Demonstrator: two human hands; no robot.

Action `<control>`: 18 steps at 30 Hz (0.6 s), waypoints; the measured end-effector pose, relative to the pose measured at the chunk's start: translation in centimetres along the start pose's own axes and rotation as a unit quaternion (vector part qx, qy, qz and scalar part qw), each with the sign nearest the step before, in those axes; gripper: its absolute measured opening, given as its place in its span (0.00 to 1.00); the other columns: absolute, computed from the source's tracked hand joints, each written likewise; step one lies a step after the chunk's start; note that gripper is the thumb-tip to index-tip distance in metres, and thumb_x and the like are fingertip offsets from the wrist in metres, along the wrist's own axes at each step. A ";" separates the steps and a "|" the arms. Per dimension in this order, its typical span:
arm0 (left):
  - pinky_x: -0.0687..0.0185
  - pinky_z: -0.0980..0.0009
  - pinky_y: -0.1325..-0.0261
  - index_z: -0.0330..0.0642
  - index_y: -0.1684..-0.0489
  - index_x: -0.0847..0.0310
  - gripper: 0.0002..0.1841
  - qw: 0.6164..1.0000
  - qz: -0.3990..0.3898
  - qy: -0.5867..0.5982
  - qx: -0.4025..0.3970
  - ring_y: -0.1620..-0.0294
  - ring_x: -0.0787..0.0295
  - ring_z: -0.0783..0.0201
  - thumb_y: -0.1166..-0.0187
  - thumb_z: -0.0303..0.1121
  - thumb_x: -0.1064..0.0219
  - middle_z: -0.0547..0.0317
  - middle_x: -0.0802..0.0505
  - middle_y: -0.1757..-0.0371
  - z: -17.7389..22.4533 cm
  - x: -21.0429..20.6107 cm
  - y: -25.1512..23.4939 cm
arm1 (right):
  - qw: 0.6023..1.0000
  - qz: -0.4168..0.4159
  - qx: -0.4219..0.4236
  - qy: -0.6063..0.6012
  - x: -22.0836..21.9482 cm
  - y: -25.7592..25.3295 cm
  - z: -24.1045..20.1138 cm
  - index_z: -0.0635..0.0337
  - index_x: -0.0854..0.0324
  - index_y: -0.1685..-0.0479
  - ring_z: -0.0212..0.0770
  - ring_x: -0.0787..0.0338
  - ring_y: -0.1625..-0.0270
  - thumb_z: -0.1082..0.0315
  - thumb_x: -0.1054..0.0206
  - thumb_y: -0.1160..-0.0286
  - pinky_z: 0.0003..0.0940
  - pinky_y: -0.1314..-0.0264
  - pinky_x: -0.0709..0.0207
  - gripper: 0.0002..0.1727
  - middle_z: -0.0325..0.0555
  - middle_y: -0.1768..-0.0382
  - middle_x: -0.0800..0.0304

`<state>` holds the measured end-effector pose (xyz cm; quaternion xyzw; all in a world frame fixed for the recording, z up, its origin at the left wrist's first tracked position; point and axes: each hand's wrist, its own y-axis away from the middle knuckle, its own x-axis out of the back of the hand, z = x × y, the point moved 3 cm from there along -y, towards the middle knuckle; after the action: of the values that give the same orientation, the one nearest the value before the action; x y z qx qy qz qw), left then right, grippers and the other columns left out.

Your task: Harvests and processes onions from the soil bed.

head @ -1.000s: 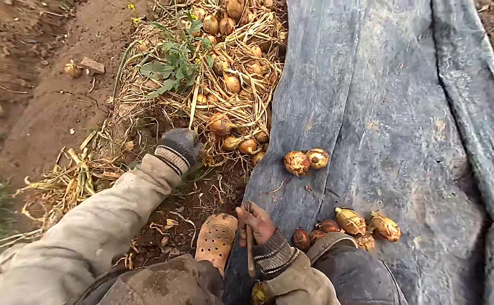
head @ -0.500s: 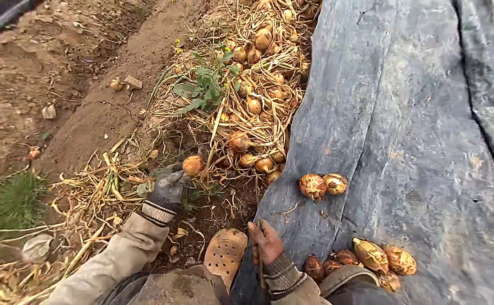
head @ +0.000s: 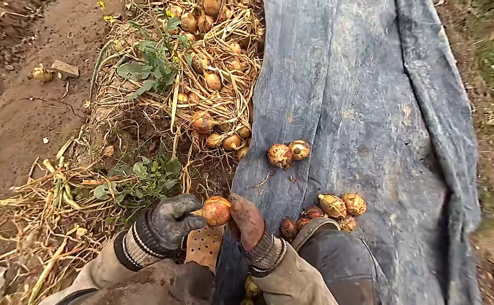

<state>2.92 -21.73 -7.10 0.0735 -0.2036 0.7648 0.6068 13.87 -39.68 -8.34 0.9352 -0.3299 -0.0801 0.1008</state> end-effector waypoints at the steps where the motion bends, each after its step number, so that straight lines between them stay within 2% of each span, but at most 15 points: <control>1: 0.16 0.76 0.58 0.48 0.76 0.13 0.23 0.999 0.024 -0.028 -0.002 0.63 0.13 0.76 0.20 0.56 0.32 0.68 0.10 0.72 -0.1 0.3 -0.4 | 1.000 0.010 -0.014 0.001 0.0 0.0 0.2 0.52 0.19 0.68 0.26 0.30 0.86 0.18 0.55 0.27 0.27 0.83 0.31 0.44 0.31 0.85 0.29; 2: 0.14 0.74 0.56 0.48 0.76 0.11 0.22 0.996 0.049 -0.073 0.006 0.64 0.12 0.75 0.20 0.55 0.32 0.67 0.09 0.72 -0.4 0.7 -0.6 | 0.999 0.017 -0.032 -0.006 -0.1 -0.1 0.4 0.52 0.20 0.71 0.27 0.31 0.86 0.20 0.55 0.25 0.27 0.83 0.31 0.43 0.31 0.85 0.29; 4: 0.11 0.68 0.58 0.48 0.76 0.10 0.21 0.974 0.111 -0.182 0.073 0.65 0.10 0.72 0.21 0.54 0.31 0.66 0.08 0.71 -1.2 1.6 -1.5 | 0.996 0.038 -0.065 -0.043 0.0 -0.3 0.9 0.52 0.24 0.75 0.26 0.33 0.86 0.26 0.53 0.20 0.25 0.84 0.34 0.38 0.30 0.85 0.31; 6: 0.12 0.63 0.60 0.47 0.72 0.11 0.22 0.957 0.122 -0.231 0.122 0.66 0.10 0.69 0.18 0.55 0.35 0.63 0.08 0.68 -2.0 2.0 -2.8 | 0.991 0.058 -0.119 -0.032 0.5 -0.4 1.7 0.54 0.24 0.73 0.28 0.32 0.87 0.35 0.54 0.15 0.28 0.85 0.32 0.33 0.31 0.86 0.31; 8: 0.10 0.59 0.51 0.47 0.66 0.10 0.20 0.964 -0.001 -0.248 0.100 0.58 0.09 0.66 0.14 0.52 0.39 0.61 0.07 0.63 -1.4 1.7 -4.4 | 0.980 0.021 -0.192 0.050 1.1 -0.9 3.1 0.59 0.21 0.62 0.33 0.28 0.83 0.37 0.57 0.13 0.35 0.77 0.27 0.33 0.36 0.81 0.29; 9: 0.11 0.59 0.47 0.48 0.64 0.10 0.20 0.956 -0.104 -0.259 0.091 0.55 0.09 0.65 0.13 0.51 0.40 0.61 0.07 0.61 -0.7 1.0 -5.4 | 0.972 -0.008 -0.223 0.078 1.2 -1.1 3.9 0.60 0.20 0.55 0.35 0.27 0.78 0.35 0.58 0.13 0.39 0.71 0.25 0.36 0.38 0.77 0.27; 10: 0.12 0.57 0.42 0.50 0.59 0.09 0.19 0.930 -0.223 -0.274 0.100 0.51 0.09 0.63 0.12 0.51 0.42 0.60 0.07 0.57 0.1 0.0 -6.3 | 0.966 -0.020 -0.243 0.080 1.1 -1.1 4.4 0.61 0.19 0.52 0.36 0.26 0.77 0.33 0.58 0.14 0.41 0.69 0.25 0.37 0.39 0.75 0.26; 11: 0.14 0.53 0.39 0.51 0.54 0.09 0.19 0.893 -0.327 -0.287 0.115 0.47 0.08 0.60 0.11 0.51 0.44 0.58 0.06 0.53 0.7 -1.2 -7.3 | 0.966 -0.005 -0.254 0.056 1.1 -1.1 4.7 0.61 0.18 0.55 0.35 0.27 0.79 0.34 0.56 0.15 0.39 0.71 0.25 0.37 0.38 0.77 0.25; 12: 0.16 0.49 0.39 0.52 0.50 0.10 0.19 0.862 -0.396 -0.292 0.124 0.45 0.09 0.57 0.11 0.51 0.44 0.57 0.06 0.50 0.9 -2.4 -8.2 | 0.967 0.035 -0.254 0.009 1.1 -1.0 4.7 0.62 0.19 0.62 0.33 0.28 0.85 0.35 0.55 0.14 0.35 0.79 0.27 0.36 0.38 0.83 0.25; 13: 0.17 0.47 0.39 0.52 0.48 0.10 0.18 0.849 -0.419 -0.297 0.124 0.44 0.09 0.55 0.11 0.51 0.44 0.56 0.06 0.48 0.9 -3.4 -9.2 | 0.967 0.073 -0.241 -0.045 1.4 -1.0 4.2 0.61 0.21 0.69 0.31 0.30 0.90 0.38 0.56 0.12 0.31 0.86 0.29 0.35 0.36 0.87 0.27; 14: 0.16 0.47 0.38 0.53 0.46 0.09 0.17 0.853 -0.404 -0.310 0.116 0.42 0.09 0.55 0.11 0.49 0.43 0.57 0.06 0.46 0.6 -3.8 -10.3 | 0.966 0.109 -0.220 -0.079 1.9 -0.9 3.5 0.61 0.23 0.72 0.30 0.31 0.91 0.40 0.57 0.11 0.29 0.88 0.31 0.34 0.35 0.89 0.28; 16: 0.14 0.48 0.40 0.54 0.49 0.08 0.12 0.878 -0.305 -0.360 0.082 0.43 0.08 0.56 0.14 0.43 0.38 0.59 0.05 0.46 -0.7 -3.4 -13.2 | 0.966 0.183 -0.146 -0.107 3.4 -0.9 1.9 0.59 0.24 0.74 0.28 0.33 0.92 0.38 0.58 0.12 0.27 0.90 0.33 0.35 0.33 0.89 0.28; 17: 0.12 0.47 0.43 0.53 0.51 0.07 0.10 0.874 -0.254 -0.407 0.078 0.43 0.08 0.54 0.16 0.39 0.35 0.57 0.06 0.45 -1.7 -2.8 -15.0 | 0.960 0.227 -0.089 -0.134 4.2 -0.8 1.1 0.56 0.26 0.77 0.27 0.33 0.92 0.34 0.56 0.14 0.25 0.91 0.34 0.36 0.32 0.89 0.29; 18: 0.12 0.45 0.44 0.53 0.50 0.08 0.09 0.852 -0.238 -0.457 0.096 0.41 0.09 0.50 0.18 0.36 0.34 0.55 0.08 0.40 -3.0 -1.9 -16.8 | 0.951 0.266 -0.036 -0.154 5.2 -0.6 0.5 0.53 0.27 0.79 0.27 0.33 0.93 0.27 0.53 0.19 0.24 0.92 0.33 0.38 0.31 0.89 0.30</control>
<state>19.88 -19.23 -6.77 0.5188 -0.3598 0.4928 0.5988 18.09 -42.62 -9.41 0.7854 -0.5752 -0.2056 0.1000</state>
